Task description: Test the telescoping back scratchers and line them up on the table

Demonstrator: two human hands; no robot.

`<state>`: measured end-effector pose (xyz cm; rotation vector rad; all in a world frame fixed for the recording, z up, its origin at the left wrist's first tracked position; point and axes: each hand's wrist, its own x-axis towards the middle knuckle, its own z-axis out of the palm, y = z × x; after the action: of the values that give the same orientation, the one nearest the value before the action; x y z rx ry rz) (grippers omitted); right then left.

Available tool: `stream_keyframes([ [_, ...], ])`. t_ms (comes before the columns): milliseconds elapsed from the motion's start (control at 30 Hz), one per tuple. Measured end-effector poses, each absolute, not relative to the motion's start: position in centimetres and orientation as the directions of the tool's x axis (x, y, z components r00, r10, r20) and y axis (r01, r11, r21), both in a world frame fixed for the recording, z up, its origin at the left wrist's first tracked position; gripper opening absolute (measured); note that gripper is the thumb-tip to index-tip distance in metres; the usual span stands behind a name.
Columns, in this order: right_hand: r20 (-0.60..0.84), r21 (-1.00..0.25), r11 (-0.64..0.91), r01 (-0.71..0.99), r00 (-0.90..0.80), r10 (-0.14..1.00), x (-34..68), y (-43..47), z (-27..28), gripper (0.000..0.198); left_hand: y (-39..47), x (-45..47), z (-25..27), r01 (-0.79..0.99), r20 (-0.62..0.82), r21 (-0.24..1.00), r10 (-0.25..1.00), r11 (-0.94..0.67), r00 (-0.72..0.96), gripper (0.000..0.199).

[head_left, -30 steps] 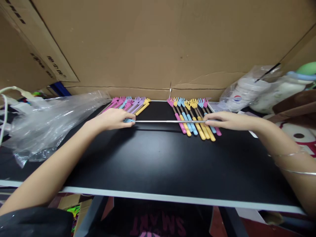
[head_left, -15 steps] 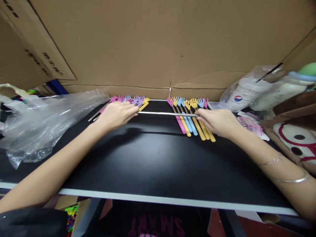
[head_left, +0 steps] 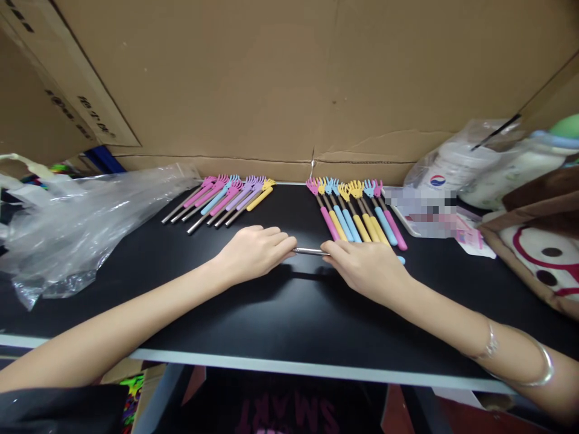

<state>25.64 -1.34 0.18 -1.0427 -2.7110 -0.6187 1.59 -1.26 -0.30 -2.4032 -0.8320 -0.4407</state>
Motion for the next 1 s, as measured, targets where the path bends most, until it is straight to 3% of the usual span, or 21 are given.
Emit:
stream_keyframes([
  [500, 0.27, 0.284, 0.675, 0.681, -0.732, 0.625, 26.3, 0.0, 1.1, 0.038, -0.2, 0.3, 0.3, 0.647, 0.415, -0.378, 0.504, -0.662, 0.758, 0.038],
  [733, 0.274, 0.317, 0.638, 0.702, -0.712, 0.647, 29.1, 2.9, 2.1, 0.046, 1.8, -2.6, 0.8, 0.682, 0.393, -0.36, 0.56, -0.637, 0.73, 0.039],
  [1000, 0.258, 0.377, 0.606, 0.7, -0.708, 0.658, 33.3, 7.0, 3.0, 0.053, 3.8, -5.5, 0.8, 0.709, 0.443, -0.424, 0.553, -0.563, 0.705, 0.046],
])
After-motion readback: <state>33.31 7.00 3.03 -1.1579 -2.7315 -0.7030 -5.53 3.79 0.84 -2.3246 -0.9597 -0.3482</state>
